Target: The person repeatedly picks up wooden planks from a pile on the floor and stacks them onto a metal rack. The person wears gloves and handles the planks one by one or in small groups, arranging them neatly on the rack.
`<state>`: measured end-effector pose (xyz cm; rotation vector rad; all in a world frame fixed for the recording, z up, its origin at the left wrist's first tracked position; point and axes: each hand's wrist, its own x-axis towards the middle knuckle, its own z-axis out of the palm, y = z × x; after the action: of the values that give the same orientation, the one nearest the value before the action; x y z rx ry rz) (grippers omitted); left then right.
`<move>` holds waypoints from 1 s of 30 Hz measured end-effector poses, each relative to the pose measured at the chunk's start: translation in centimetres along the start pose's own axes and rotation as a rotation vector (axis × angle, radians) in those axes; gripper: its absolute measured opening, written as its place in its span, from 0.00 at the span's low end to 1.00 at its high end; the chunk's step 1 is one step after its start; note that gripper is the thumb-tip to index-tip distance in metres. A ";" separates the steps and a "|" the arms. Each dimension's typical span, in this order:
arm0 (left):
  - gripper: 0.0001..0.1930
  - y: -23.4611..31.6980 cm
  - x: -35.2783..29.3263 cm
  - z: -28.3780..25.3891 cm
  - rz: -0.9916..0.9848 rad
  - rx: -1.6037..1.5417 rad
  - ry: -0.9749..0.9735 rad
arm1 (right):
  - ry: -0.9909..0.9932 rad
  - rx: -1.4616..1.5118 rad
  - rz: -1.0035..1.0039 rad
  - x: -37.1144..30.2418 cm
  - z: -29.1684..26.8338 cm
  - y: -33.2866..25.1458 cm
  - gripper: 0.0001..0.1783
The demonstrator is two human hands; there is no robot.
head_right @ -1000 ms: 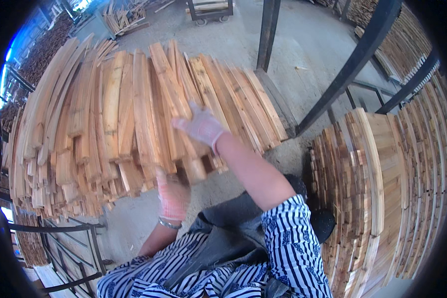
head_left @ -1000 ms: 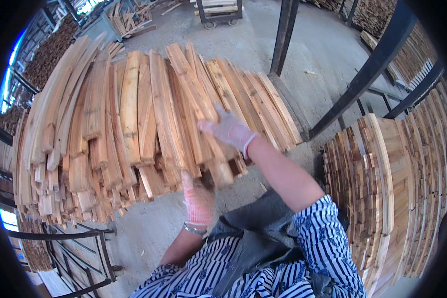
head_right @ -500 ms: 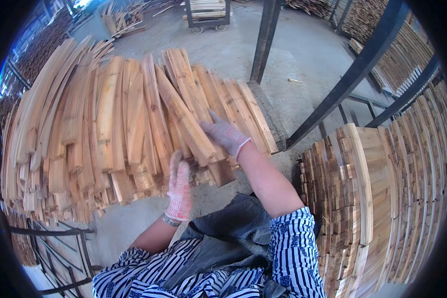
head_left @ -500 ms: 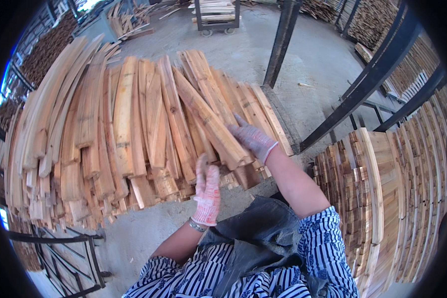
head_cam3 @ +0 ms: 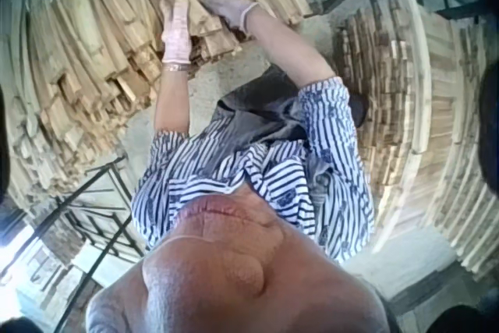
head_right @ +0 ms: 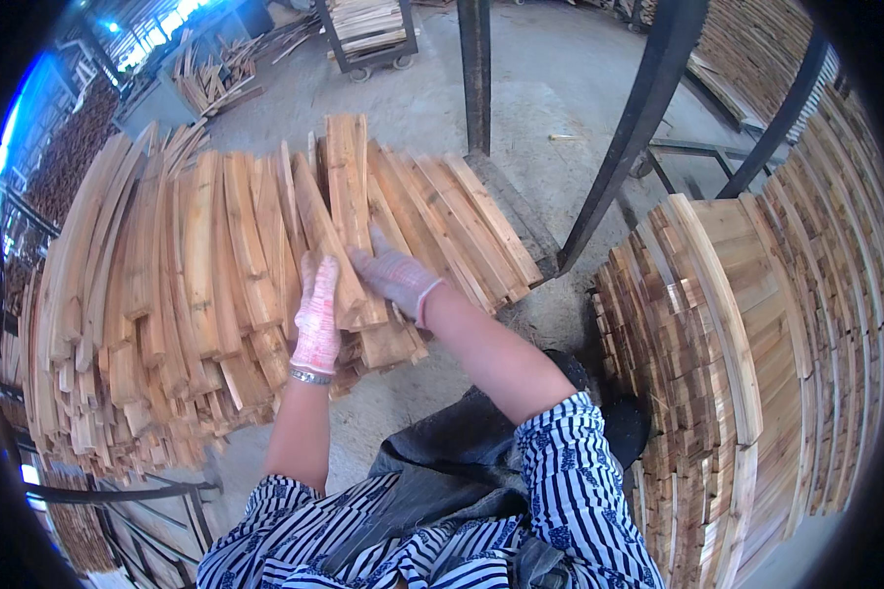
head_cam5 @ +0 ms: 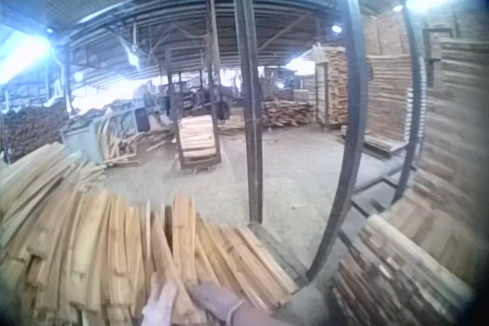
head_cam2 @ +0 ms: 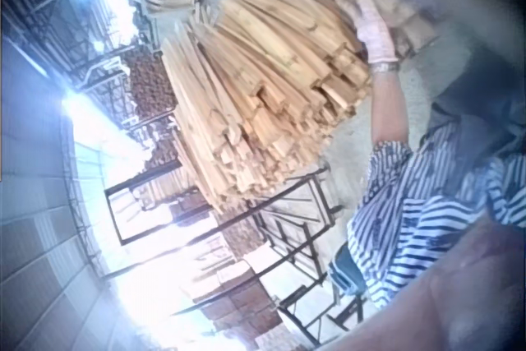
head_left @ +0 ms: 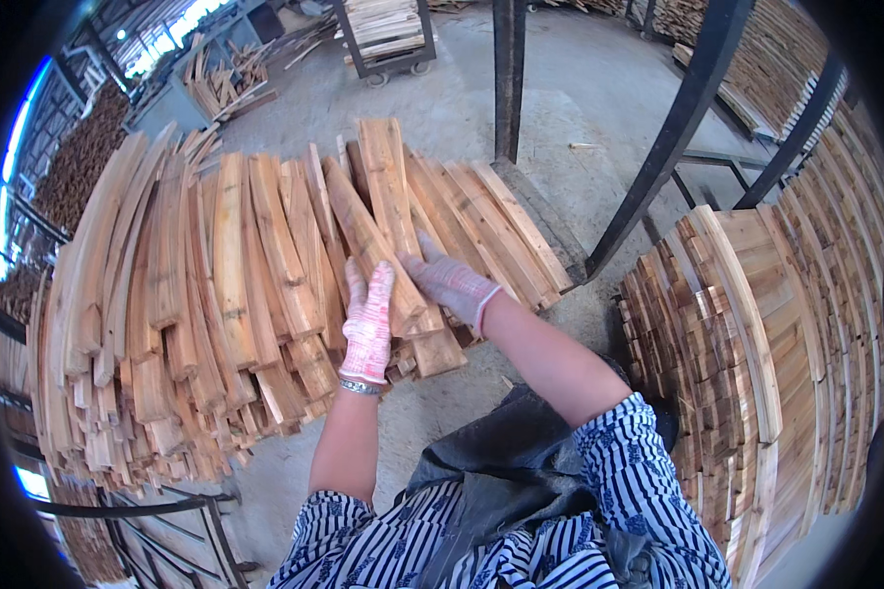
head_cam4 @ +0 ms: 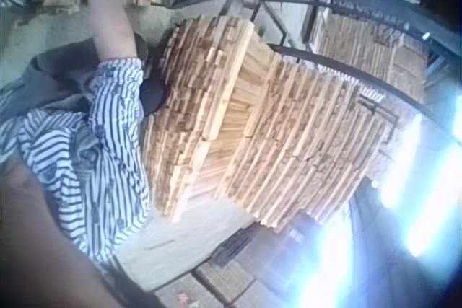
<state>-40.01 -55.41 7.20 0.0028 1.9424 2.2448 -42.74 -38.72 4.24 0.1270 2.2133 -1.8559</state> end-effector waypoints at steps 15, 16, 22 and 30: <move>0.40 -2.3 -12.6 2.1 -0.236 -0.101 -0.145 | -0.092 0.293 0.058 -18.4 -3.8 2.8 0.50; 0.36 -2.7 -12.7 1.5 -0.302 -0.364 -0.294 | -0.085 0.402 0.017 -19.9 -3.3 3.6 0.57; 0.36 -6.3 -7.3 1.9 -0.488 -0.448 -0.273 | 0.198 0.711 0.195 -19.3 -1.5 5.6 0.61; 0.39 -5.1 -7.9 2.6 -0.489 -0.466 -0.294 | -0.087 0.096 0.125 -16.9 -4.3 4.0 0.45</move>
<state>-31.27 -53.22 3.48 -0.1721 1.0965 2.1466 -26.12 -32.19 5.27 0.1935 2.0124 -1.8633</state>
